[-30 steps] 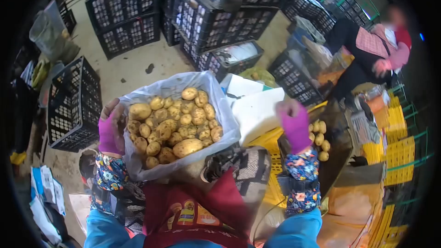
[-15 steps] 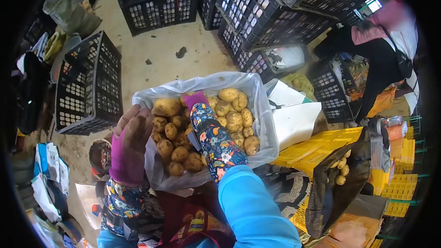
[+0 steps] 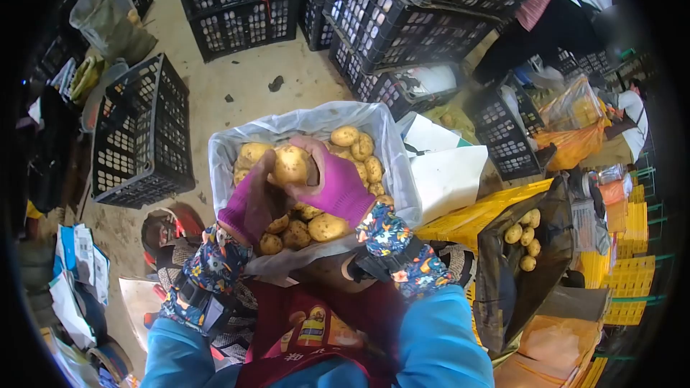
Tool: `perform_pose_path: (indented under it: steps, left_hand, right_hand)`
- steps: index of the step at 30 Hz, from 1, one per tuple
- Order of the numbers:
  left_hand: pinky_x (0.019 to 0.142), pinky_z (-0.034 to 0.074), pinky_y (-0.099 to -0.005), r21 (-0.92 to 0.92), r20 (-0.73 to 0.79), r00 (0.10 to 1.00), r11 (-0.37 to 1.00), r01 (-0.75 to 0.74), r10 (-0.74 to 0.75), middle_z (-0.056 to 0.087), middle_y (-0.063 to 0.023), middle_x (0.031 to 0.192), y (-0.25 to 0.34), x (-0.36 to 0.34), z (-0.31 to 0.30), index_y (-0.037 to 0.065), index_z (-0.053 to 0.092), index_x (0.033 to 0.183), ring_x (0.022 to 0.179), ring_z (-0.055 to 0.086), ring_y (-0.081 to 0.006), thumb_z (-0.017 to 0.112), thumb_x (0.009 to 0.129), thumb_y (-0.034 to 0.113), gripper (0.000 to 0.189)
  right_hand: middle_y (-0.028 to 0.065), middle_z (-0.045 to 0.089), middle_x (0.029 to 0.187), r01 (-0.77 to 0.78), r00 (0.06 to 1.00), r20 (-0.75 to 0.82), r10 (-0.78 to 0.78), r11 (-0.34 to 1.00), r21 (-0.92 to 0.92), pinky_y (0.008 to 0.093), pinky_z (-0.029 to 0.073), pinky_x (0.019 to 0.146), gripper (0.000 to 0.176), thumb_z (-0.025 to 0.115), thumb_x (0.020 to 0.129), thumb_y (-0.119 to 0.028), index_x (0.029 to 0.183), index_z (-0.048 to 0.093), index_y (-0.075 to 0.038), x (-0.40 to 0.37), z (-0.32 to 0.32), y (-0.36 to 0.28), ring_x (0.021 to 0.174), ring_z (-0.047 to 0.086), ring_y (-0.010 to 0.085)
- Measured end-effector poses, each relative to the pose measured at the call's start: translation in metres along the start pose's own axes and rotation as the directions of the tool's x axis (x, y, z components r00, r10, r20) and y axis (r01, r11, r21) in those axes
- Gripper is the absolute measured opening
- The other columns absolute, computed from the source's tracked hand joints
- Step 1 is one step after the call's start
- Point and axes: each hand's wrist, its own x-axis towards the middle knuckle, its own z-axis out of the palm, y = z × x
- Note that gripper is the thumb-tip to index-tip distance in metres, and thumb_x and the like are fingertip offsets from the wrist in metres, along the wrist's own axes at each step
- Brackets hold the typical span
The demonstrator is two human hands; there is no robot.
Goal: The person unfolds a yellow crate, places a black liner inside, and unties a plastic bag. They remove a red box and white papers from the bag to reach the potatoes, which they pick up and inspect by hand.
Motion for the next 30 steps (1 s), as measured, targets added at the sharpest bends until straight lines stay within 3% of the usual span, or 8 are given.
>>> perform_pose_path:
  steps: [2,8,14,16,19,24,28,30]
  left_hand:
    - [0.068,0.049,-0.0224,0.072,0.142,0.987,0.996,0.061,-0.07,0.062,-0.0026,0.106,-0.001,0.002,0.002,0.01,0.054,0.126,0.085,0.06,-0.0118,0.044,0.1,0.051,0.05]
    - [0.054,0.038,-0.0195,0.325,0.199,0.974,0.945,0.039,-0.108,0.061,-0.001,0.081,-0.017,-0.004,0.046,0.01,0.058,0.112,0.064,0.052,-0.0077,0.032,0.1,0.059,0.057]
    - [0.075,0.052,-0.0309,0.34,0.23,0.964,0.917,-0.209,0.134,0.058,-0.0144,0.109,-0.025,0.017,0.041,0.005,0.05,0.125,0.092,0.061,-0.0198,0.04,0.102,0.044,0.047]
    - [0.067,0.05,-0.0267,0.628,0.407,0.773,0.465,-0.624,0.488,0.059,-0.0084,0.102,-0.045,0.051,0.003,0.007,0.049,0.126,0.083,0.06,-0.0161,0.038,0.101,0.048,0.05]
    - [0.07,0.052,-0.0271,0.705,0.462,0.78,0.359,-0.612,0.423,0.058,-0.0087,0.108,-0.046,0.051,-0.008,0.006,0.046,0.131,0.093,0.06,-0.0164,0.041,0.1,0.047,0.052]
    - [0.084,0.054,-0.0318,0.618,0.373,0.774,0.486,-0.618,0.512,0.053,-0.0128,0.123,-0.03,0.032,0.014,0.004,0.042,0.137,0.112,0.056,-0.0203,0.053,0.095,0.032,0.051]
    - [0.089,0.052,-0.0337,0.374,0.255,0.9,0.823,-0.428,0.352,0.055,-0.0144,0.125,-0.027,0.034,0.016,0.004,0.041,0.139,0.111,0.057,-0.0225,0.058,0.093,0.023,0.052]
    - [0.092,0.05,-0.0343,0.625,0.367,0.838,0.561,-0.543,0.403,0.055,-0.0152,0.127,-0.024,0.031,0.011,0.002,0.042,0.139,0.112,0.057,-0.0236,0.056,0.095,0.026,0.052]
  right_hand:
    - [0.0163,0.063,0.119,-0.197,0.979,-0.004,0.203,0.954,0.227,0.037,0.051,0.09,0.055,0.068,0.088,-0.026,0.135,0.047,-0.004,-0.015,-0.015,0.0,0.107,0.065,0.0268]
    - [0.013,0.068,0.085,-0.248,0.959,-0.205,0.194,0.928,-0.278,0.0368,0.052,0.068,0.033,0.05,0.1,-0.029,0.119,0.059,-0.004,-0.043,-0.036,-0.015,0.079,0.069,0.0288]
    - [0.0178,0.065,0.075,-0.198,0.914,-0.28,0.294,0.925,0.325,0.0391,0.05,0.064,0.025,0.054,0.097,-0.025,0.112,0.064,-0.008,-0.041,-0.039,0.015,0.066,0.065,0.0328]
    - [0.0145,0.066,0.074,-0.303,0.898,-0.248,0.362,0.921,0.247,0.037,0.05,0.062,0.025,0.056,0.097,-0.026,0.11,0.065,-0.007,-0.041,-0.037,0.009,0.065,0.066,0.0277]
    - [0.0096,0.065,0.068,-0.199,0.851,-0.494,0.178,0.98,0.011,0.0369,0.049,0.06,0.026,0.057,0.097,-0.028,0.11,0.065,-0.006,-0.037,-0.023,0.033,0.062,0.065,0.0216]
    - [0.0181,0.044,0.144,-0.043,0.949,-0.263,0.176,0.894,0.446,0.0361,0.035,0.11,0.064,0.071,0.088,-0.022,0.142,0.042,-0.001,-0.026,-0.035,0.033,0.133,0.043,0.0267]
    - [0.0134,0.053,0.136,-0.055,0.992,-0.099,0.074,0.982,0.183,0.0353,0.039,0.107,0.073,0.078,0.08,-0.013,0.144,0.043,-0.005,-0.029,-0.027,0.021,0.128,0.05,0.0237]
    - [0.0136,0.054,0.135,-0.064,0.992,-0.101,0.075,0.991,0.114,0.0348,0.041,0.106,0.072,0.079,0.079,-0.016,0.141,0.045,-0.004,-0.034,-0.026,0.017,0.126,0.052,0.0241]
